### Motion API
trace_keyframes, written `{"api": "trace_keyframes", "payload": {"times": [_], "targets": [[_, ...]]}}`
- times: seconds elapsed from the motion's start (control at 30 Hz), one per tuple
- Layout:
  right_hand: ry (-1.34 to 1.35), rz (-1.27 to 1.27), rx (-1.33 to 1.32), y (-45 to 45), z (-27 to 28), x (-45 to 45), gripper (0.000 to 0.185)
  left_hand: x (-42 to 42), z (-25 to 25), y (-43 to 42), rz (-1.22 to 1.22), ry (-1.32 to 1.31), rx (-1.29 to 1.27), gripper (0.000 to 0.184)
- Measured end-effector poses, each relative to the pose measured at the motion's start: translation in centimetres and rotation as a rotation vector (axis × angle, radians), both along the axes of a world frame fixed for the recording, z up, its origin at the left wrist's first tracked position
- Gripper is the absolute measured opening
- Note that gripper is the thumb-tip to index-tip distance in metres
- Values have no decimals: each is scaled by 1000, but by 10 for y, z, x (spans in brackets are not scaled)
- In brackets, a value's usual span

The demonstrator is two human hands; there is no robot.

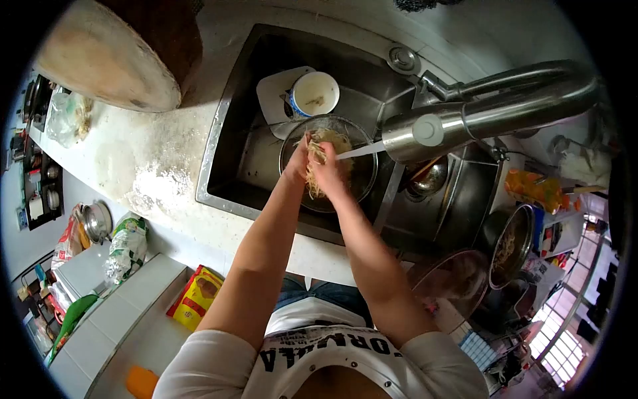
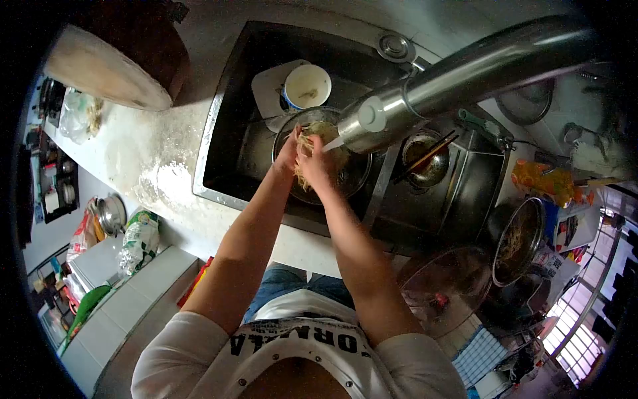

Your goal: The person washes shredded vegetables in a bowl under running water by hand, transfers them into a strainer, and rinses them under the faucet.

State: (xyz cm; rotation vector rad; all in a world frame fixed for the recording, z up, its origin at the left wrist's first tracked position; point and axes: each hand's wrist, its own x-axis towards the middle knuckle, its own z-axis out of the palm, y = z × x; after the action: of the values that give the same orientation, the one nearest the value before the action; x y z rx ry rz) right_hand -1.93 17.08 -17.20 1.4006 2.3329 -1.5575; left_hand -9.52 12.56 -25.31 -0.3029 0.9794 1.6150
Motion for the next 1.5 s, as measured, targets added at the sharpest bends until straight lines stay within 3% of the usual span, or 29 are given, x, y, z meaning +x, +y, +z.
{"api": "trace_keyframes", "payload": {"times": [0.07, 0.13, 0.17, 0.23, 0.27, 0.33, 0.37, 0.43, 0.5, 0.53, 0.57, 0.63, 0.77, 0.83, 0.9, 0.97, 1.0, 1.07, 1.1, 1.17, 1.2, 1.23, 1.27, 1.3, 1.33, 1.4, 1.47, 1.5], "targets": [[-110, -27, 17, 0, 13, -1, 37, 0, 6, 3, -7, -76, 41, 45], [-153, 57, 235, 4, -17, 4, 37, 9, 12, 4, 44, -94, -260, 33], [-133, 137, 766, 8, -43, 11, 33, 7, -8, -2, -81, -23, -341, 34], [-196, 223, 261, 34, -41, 13, 39, 9, 34, -6, -232, 249, -431, 40], [-194, 90, 270, 35, -42, 14, 45, 7, 34, -8, -245, 168, -543, 55], [-233, 41, 161, 41, -46, 5, 58, 15, -49, -14, -170, 192, -552, 62], [-185, 32, 166, 42, -63, 1, 63, 10, -34, -8, -97, 213, -555, 69], [-271, -51, -149, 41, -83, -14, 69, 5, -13, -8, -260, -66, -475, 79], [-100, -152, -306, 32, -102, -11, 69, -2, -63, -18, -209, 32, -206, 81], [87, -192, -539, 30, -49, -11, 71, -6, 12, -11, -261, -176, -370, 80], [51, -241, -515, 31, -97, -9, 72, -1, 27, -10, -199, -125, -320, 75], [169, -204, -448, 34, -57, -3, 61, 3, 30, -8, -127, -166, -170, 67], [128, -369, -156, 37, -50, 10, 42, 2, 28, -7, -58, -82, -214, 54], [27, -128, 51, 48, -42, 20, 28, 4, 40, -10, -43, 148, -362, 41], [274, -61, 65, 51, -47, 31, 31, 3, 38, -16, -39, 148, -249, 35], [90, -20, -31, 50, -17, 38, 47, 5, 40, -19, -29, 386, -217, 33], [-39, -37, -7, 45, -26, 39, 56, 4, 39, -23, -138, 523, -345, 33], [-152, -114, -115, 29, -69, 38, 70, 6, 1, -26, -236, 600, -528, 50], [-360, -221, -190, 15, -75, 27, 68, 9, -40, -26, -278, 636, -573, 59], [-445, -121, -367, 17, -82, 18, 65, 21, -152, -37, -334, 836, -500, 77], [-165, -153, -278, 12, -105, 26, 61, 20, -130, -27, -132, 476, -470, 75], [-167, -153, -276, 14, -94, 27, 61, 14, -89, -14, 68, 118, -426, 73], [-2, -172, -337, 16, -69, 27, 56, 11, 25, -11, 38, 52, -394, 67], [160, -189, -402, 15, -54, 29, 52, 1, -6, -17, -124, -42, -283, 52], [365, -177, -493, 17, -57, 30, 45, 4, -42, -17, -88, -42, -330, 49], [232, -205, -430, 22, -35, 27, 43, 7, -41, -17, -56, -38, -374, 45], [17, -222, -262, 25, 17, 19, 41, 7, 22, -16, -95, 107, -393, 48], [18, -221, -261, 29, 4, 21, 41, 6, 24, -16, -95, 108, -391, 48]]}}
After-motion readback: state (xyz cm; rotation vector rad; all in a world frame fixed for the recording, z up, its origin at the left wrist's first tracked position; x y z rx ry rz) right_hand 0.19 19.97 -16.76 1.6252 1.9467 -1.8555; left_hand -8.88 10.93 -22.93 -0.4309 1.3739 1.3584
